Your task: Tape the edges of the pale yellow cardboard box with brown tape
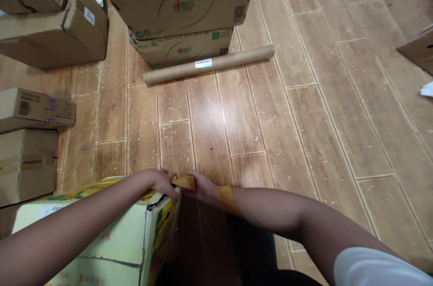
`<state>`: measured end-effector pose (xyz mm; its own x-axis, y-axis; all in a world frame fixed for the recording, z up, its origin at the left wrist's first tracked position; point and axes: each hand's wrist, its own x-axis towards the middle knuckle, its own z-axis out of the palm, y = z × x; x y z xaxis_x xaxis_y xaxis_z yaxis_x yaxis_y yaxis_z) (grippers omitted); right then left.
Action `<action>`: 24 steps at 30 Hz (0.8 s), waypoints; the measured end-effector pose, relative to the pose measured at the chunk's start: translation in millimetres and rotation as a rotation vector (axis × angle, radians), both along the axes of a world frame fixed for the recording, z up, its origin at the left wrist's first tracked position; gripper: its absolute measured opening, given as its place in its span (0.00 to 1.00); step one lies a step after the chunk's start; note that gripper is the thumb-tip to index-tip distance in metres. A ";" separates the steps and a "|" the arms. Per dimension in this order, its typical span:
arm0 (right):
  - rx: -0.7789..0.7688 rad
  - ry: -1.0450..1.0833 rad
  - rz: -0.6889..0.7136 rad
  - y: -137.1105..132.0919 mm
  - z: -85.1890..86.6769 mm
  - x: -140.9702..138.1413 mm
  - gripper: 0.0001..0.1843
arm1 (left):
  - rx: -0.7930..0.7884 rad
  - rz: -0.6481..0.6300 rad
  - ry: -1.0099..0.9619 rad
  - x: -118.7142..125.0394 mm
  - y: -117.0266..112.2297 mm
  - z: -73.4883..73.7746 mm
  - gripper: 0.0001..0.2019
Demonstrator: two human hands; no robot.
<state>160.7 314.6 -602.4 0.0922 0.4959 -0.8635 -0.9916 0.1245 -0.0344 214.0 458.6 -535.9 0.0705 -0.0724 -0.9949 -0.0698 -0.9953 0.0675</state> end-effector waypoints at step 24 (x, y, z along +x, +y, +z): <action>-0.495 -0.575 0.565 35.7 22.3 -25.1 0.13 | -0.322 0.451 -0.100 -52.5 57.0 -59.1 0.31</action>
<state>135.6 350.3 -580.1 0.4272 0.1863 -0.8848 -0.7153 -0.5290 -0.4567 161.5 515.6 -595.0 0.2572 -0.3120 -0.9146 0.3366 -0.8582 0.3874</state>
